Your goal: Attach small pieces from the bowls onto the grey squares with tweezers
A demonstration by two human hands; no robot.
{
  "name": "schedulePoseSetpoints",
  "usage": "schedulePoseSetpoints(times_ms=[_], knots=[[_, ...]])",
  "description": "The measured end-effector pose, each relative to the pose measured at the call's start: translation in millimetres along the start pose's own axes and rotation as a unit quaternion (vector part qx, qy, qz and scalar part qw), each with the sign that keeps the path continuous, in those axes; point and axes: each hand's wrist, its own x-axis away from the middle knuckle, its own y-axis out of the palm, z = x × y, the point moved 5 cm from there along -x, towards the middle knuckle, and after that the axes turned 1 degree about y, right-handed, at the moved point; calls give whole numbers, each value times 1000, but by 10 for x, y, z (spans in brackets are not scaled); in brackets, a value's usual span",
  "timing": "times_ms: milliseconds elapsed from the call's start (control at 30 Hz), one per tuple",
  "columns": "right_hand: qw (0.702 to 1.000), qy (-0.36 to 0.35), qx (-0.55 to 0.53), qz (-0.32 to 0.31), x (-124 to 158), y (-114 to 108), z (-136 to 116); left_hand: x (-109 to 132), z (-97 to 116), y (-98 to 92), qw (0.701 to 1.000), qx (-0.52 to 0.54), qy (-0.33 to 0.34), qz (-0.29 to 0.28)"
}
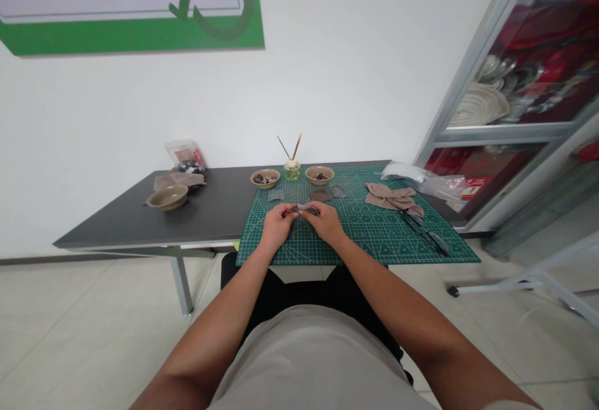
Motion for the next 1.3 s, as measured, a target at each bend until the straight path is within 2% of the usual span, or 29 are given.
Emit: schedulePoseSetpoints(times_ms=[433, 867, 1067, 1300], knots=[[999, -6, -28, -14, 6, -2, -14, -4, -14, 5, 1000, 20, 7, -5], [999, -7, -44, 17, 12, -22, 15, 3, 21, 18, 1000, -3, 12, -15], [998, -11, -58, 4, 13, -1, 15, 20, 21, 2, 999, 15, 30, 6], [997, -2, -79, 1, 15, -14, 28, 21, 15, 15, 1000, 27, 4, -8]])
